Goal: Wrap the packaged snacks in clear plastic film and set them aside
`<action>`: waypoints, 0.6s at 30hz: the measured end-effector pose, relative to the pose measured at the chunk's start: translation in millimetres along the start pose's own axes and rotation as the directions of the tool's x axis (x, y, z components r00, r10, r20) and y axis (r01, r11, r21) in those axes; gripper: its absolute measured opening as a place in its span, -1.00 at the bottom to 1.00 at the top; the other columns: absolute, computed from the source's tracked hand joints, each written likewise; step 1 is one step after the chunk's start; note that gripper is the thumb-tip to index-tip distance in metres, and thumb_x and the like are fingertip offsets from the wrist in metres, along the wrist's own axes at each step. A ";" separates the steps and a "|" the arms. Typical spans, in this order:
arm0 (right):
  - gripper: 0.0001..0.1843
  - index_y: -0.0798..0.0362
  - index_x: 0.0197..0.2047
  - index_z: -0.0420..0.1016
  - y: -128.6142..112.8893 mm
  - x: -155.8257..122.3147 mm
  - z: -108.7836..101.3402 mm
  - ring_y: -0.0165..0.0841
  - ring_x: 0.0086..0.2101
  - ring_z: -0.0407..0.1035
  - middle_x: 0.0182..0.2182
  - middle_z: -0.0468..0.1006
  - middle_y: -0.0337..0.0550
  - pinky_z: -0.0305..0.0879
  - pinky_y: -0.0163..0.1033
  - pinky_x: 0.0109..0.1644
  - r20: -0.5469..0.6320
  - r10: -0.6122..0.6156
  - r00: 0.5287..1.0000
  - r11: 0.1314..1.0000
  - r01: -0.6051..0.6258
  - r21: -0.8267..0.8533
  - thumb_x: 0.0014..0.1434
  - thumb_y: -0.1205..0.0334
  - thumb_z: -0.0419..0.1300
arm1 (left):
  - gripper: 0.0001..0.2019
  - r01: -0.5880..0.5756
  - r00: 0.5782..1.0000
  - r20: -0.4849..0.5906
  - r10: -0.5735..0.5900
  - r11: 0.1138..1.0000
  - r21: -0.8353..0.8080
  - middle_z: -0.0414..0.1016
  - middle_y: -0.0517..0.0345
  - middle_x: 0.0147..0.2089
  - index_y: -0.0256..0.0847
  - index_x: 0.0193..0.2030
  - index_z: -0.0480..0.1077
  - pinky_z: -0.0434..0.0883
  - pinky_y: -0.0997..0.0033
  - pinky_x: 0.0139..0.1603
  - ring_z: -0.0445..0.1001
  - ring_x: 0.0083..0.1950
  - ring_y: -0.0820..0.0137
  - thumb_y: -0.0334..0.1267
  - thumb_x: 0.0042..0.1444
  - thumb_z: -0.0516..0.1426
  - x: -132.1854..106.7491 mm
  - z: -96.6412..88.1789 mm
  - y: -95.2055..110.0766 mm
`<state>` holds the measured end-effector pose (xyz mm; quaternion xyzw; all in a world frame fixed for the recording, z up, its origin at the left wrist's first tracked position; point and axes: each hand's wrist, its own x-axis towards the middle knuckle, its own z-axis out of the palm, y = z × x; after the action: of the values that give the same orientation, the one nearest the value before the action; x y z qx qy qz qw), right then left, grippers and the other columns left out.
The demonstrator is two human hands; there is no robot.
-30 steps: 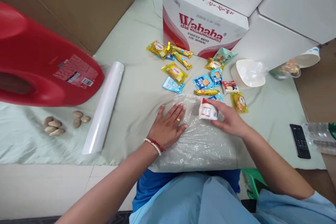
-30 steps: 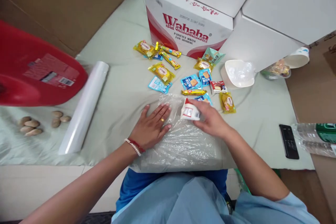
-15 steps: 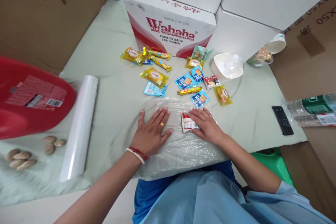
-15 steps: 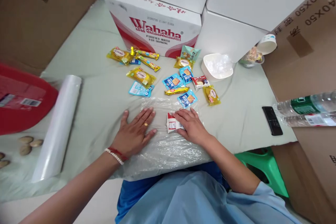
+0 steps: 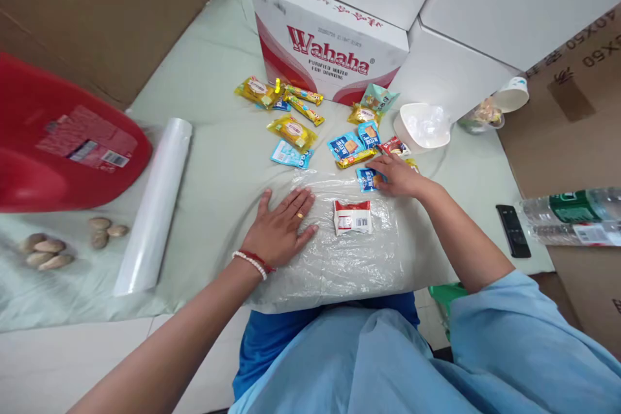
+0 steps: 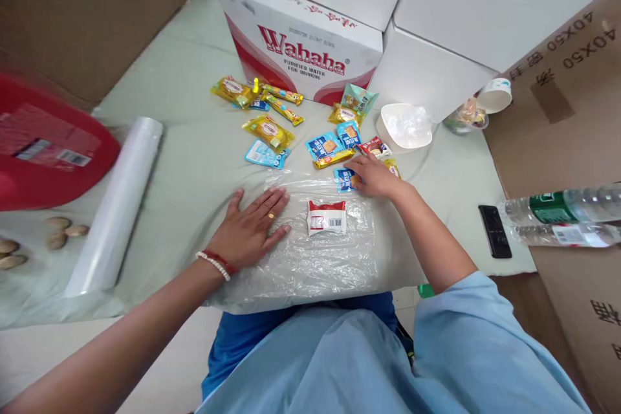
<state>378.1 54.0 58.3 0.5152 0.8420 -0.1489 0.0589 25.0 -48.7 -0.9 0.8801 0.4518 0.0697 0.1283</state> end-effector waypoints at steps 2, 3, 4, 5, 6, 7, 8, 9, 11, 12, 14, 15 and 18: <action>-0.34 0.11 0.28 0.55 6.9 -11.7 0.4 0.07 0.11 0.36 0.15 0.56 0.18 0.32 0.07 0.21 -0.010 0.133 0.991 0.991 -0.133 0.021 0.14 0.06 0.37 | -0.36 0.008 1.000 -0.004 -0.007 1.000 0.017 -0.01 -0.03 0.64 -0.08 0.63 -0.06 -0.39 -0.41 0.60 0.05 0.64 0.08 0.06 0.51 -0.14 -0.2 -0.3 1.0; -0.39 0.12 0.17 0.61 10.3 -18.9 2.2 0.04 0.03 0.39 0.03 0.61 0.14 0.35 0.02 0.13 -0.034 0.195 0.980 0.979 -0.193 0.065 0.11 0.00 0.40 | -0.36 0.011 1.000 -0.008 -0.011 1.000 0.024 0.00 -0.02 0.64 -0.06 0.63 -0.06 -0.37 -0.41 0.61 0.05 0.64 0.08 0.06 0.51 -0.14 -0.2 -0.6 1.5; -0.47 0.11 0.03 0.66 13.6 -26.3 4.7 -0.03 -0.06 0.41 -0.11 0.63 0.07 0.37 -0.03 0.05 -0.068 0.249 0.966 0.961 -0.238 0.138 0.10 -0.07 0.40 | -0.36 0.013 1.000 -0.013 -0.012 1.000 0.028 0.00 -0.01 0.64 -0.04 0.63 -0.06 -0.35 -0.40 0.61 0.05 0.64 0.08 0.06 0.51 -0.14 -0.3 -0.9 1.9; -0.53 0.09 -0.10 0.67 16.7 -33.8 7.9 -0.10 -0.15 0.42 -0.23 0.63 -0.01 0.37 -0.08 -0.03 -0.102 0.296 0.950 0.934 -0.266 0.238 0.10 -0.13 0.38 | -0.36 0.012 1.000 -0.016 -0.011 1.000 0.029 0.00 0.00 0.64 -0.03 0.63 -0.06 -0.34 -0.40 0.61 0.05 0.64 0.08 0.07 0.51 -0.14 -0.4 -1.2 2.3; -0.56 0.08 -0.21 0.65 19.3 -41.0 11.3 -0.16 -0.22 0.41 -0.32 0.60 -0.09 0.36 -0.13 -0.10 -0.132 0.344 0.930 0.890 -0.278 0.361 0.12 -0.17 0.35 | -0.36 0.009 1.000 -0.018 -0.009 1.000 0.028 -0.01 0.01 0.64 -0.03 0.63 -0.06 -0.33 -0.39 0.61 0.05 0.64 0.08 0.07 0.51 -0.14 -0.5 -1.5 2.5; -0.56 0.06 -0.27 0.63 21.3 -47.9 14.5 -0.22 -0.28 0.41 -0.38 0.58 -0.14 0.35 -0.18 -0.17 -0.156 0.398 0.904 0.823 -0.277 0.495 0.15 -0.20 0.33 | -0.36 0.007 1.000 -0.018 -0.007 1.000 0.024 -0.02 0.01 0.65 -0.03 0.63 -0.06 -0.33 -0.39 0.62 0.05 0.64 0.09 0.08 0.51 -0.14 -0.5 -1.8 2.5; -0.56 0.05 -0.30 0.61 22.3 -54.4 16.9 -0.26 -0.33 0.40 -0.41 0.57 -0.18 0.33 -0.21 -0.23 -0.175 0.462 0.869 0.735 -0.265 0.624 0.15 -0.21 0.32 | -0.36 0.006 1.000 -0.017 -0.006 1.000 0.020 -0.03 0.01 0.65 -0.05 0.63 -0.07 -0.34 -0.39 0.62 0.04 0.64 0.10 0.08 0.51 -0.15 -0.5 -2.0 2.5; -0.56 0.04 -0.30 0.61 22.3 -60.4 18.3 -0.29 -0.37 0.40 -0.42 0.57 -0.21 0.33 -0.23 -0.27 -0.193 0.532 0.825 0.638 -0.241 0.731 0.14 -0.21 0.34 | -0.36 0.006 1.000 -0.015 -0.006 1.000 0.017 -0.04 0.01 0.65 -0.06 0.63 -0.07 -0.34 -0.39 0.62 0.04 0.64 0.10 0.08 0.52 -0.15 -0.4 -2.1 2.2; -0.58 0.04 -0.28 0.61 17.3 -71.4 16.5 -0.32 -0.41 0.41 -0.44 0.57 -0.24 0.35 -0.22 -0.30 -0.266 0.657 0.705 0.497 -0.140 0.856 0.09 -0.18 0.40 | -0.36 0.010 1.000 -0.010 -0.009 1.000 0.015 -0.05 0.01 0.65 -0.09 0.63 -0.07 -0.36 -0.40 0.61 0.03 0.64 0.12 0.08 0.52 -0.17 -0.3 -1.9 1.6; -0.59 0.04 -0.27 0.61 12.0 -76.5 13.5 -0.32 -0.42 0.41 -0.44 0.57 -0.24 0.38 -0.21 -0.29 -0.336 0.696 0.635 0.490 -0.076 0.869 0.09 -0.15 0.41 | -0.35 0.010 1.000 -0.009 -0.010 1.000 0.016 -0.05 0.00 0.65 -0.10 0.63 -0.07 -0.36 -0.40 0.61 0.03 0.64 0.12 0.08 0.52 -0.17 -0.2 -1.6 1.3; -0.66 0.04 -0.23 0.66 -4.7 -86.3 5.5 -0.30 -0.36 0.46 -0.39 0.59 -0.21 0.44 -0.15 -0.21 -0.539 0.669 0.513 0.621 0.015 0.784 0.19 -0.09 0.38 | -0.35 0.007 1.000 -0.012 -0.007 1.000 0.018 -0.04 -0.01 0.65 -0.11 0.63 -0.07 -0.38 -0.40 0.61 0.04 0.64 0.11 0.08 0.52 -0.17 -0.1 -0.9 0.7; -0.70 0.03 -0.19 0.68 -15.5 -90.5 2.1 -0.28 -0.30 0.48 -0.33 0.61 -0.17 0.46 -0.12 -0.15 -0.644 0.592 0.485 0.725 0.028 0.688 0.27 -0.05 0.34 | -0.35 0.004 1.000 -0.016 -0.004 1.000 0.019 -0.03 -0.02 0.65 -0.10 0.63 -0.06 -0.38 -0.39 0.61 0.05 0.64 0.11 0.08 0.52 -0.16 0.0 -0.5 0.5; -0.78 -0.05 0.01 0.71 -50.5 -98.1 4.0 -0.21 -0.15 0.50 -0.18 0.65 -0.10 0.48 -0.03 -0.03 -0.802 0.160 0.576 0.964 0.083 0.253 0.42 0.16 0.24 | -0.36 -0.004 1.000 -0.029 0.005 1.000 0.022 -0.02 -0.03 0.64 -0.08 0.63 -0.06 -0.38 -0.38 0.60 0.07 0.63 0.10 0.08 0.52 -0.17 -0.2 0.4 0.4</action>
<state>378.5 -52.1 88.8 0.5470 0.7351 -0.0038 -0.4005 25.3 -49.1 -1.2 0.8814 0.4524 0.0776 0.1119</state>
